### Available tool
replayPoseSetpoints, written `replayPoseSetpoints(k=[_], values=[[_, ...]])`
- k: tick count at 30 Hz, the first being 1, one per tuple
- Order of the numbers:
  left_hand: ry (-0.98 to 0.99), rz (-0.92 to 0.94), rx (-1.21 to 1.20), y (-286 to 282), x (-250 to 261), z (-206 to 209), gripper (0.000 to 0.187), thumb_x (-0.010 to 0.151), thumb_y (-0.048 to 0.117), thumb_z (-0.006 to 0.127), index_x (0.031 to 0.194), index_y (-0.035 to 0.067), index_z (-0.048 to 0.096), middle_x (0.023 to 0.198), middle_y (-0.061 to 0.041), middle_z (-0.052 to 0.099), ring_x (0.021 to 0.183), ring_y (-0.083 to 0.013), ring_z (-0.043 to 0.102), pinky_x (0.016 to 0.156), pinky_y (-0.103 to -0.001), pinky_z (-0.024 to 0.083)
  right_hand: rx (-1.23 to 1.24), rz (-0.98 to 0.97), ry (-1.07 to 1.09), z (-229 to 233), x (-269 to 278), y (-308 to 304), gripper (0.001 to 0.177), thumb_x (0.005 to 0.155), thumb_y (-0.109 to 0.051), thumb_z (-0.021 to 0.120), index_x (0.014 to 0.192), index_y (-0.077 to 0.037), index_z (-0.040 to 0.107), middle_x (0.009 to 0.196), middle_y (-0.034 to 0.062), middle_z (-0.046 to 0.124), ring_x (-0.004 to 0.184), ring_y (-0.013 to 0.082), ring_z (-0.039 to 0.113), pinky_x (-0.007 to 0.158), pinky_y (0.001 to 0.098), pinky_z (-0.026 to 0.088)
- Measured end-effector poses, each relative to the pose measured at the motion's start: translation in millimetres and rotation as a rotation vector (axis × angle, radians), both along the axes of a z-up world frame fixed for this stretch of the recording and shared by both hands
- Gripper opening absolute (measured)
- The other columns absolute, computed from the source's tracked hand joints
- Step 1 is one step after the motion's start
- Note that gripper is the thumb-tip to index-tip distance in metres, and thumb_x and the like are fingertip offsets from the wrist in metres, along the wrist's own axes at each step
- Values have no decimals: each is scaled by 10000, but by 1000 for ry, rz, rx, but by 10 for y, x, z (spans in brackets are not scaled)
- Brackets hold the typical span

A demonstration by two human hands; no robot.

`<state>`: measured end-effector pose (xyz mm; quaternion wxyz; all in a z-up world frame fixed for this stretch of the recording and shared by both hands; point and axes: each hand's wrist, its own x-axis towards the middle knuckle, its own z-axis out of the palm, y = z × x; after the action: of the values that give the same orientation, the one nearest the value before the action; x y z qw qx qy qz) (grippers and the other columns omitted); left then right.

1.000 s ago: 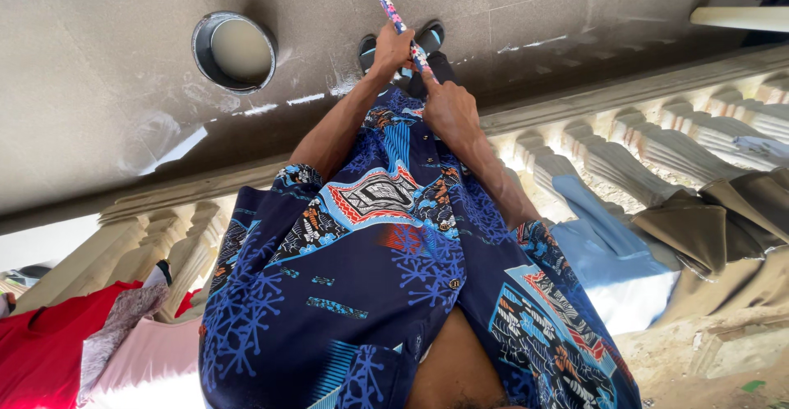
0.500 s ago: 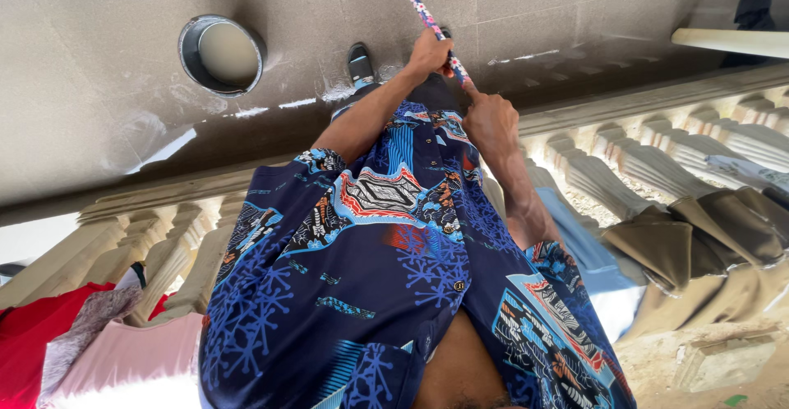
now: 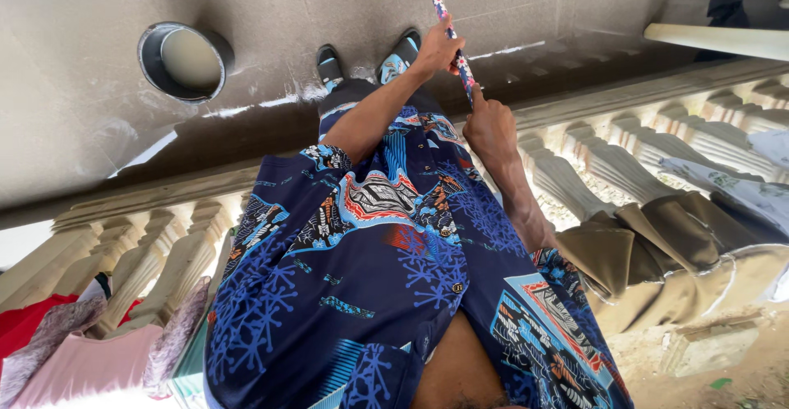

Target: The person mops the balcony floor using a mop with a long handle, repeatedly dipping it into a bucket and moving it across the tiled surface.

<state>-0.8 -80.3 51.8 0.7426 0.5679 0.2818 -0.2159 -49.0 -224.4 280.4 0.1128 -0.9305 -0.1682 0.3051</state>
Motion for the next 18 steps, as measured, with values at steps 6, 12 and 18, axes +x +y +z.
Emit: replayPoseSetpoints(k=[6, 12, 18], values=[[117, -22, 102, 25, -68, 54, 382, 890, 141, 673, 1238, -14, 688, 651, -86, 682, 457, -173, 705, 422, -304, 606, -13, 62, 70, -20, 107, -53, 607, 856, -46, 607, 1456, 26, 542, 813, 278, 680, 761, 467, 680, 721, 570, 526], [95, 3, 153, 376, -345, 109, 342, 938, 195, 643, 1191, -19, 727, 649, -74, 686, 469, -145, 692, 419, -305, 597, 66, 123, 96, 26, 77, 179, 612, 826, -89, 647, 1428, -18, 562, 870, 257, 717, 809, 459, 692, 765, 559, 533], [42, 28, 332, 836, -774, 87, 376, 991, 277, 636, 1306, 85, 706, 642, -30, 635, 519, -110, 632, 490, -300, 530, 162, 159, 145, 70, -8, 543, 546, 897, -216, 677, 1405, -41, 577, 853, 242, 724, 817, 453, 701, 743, 550, 540]])
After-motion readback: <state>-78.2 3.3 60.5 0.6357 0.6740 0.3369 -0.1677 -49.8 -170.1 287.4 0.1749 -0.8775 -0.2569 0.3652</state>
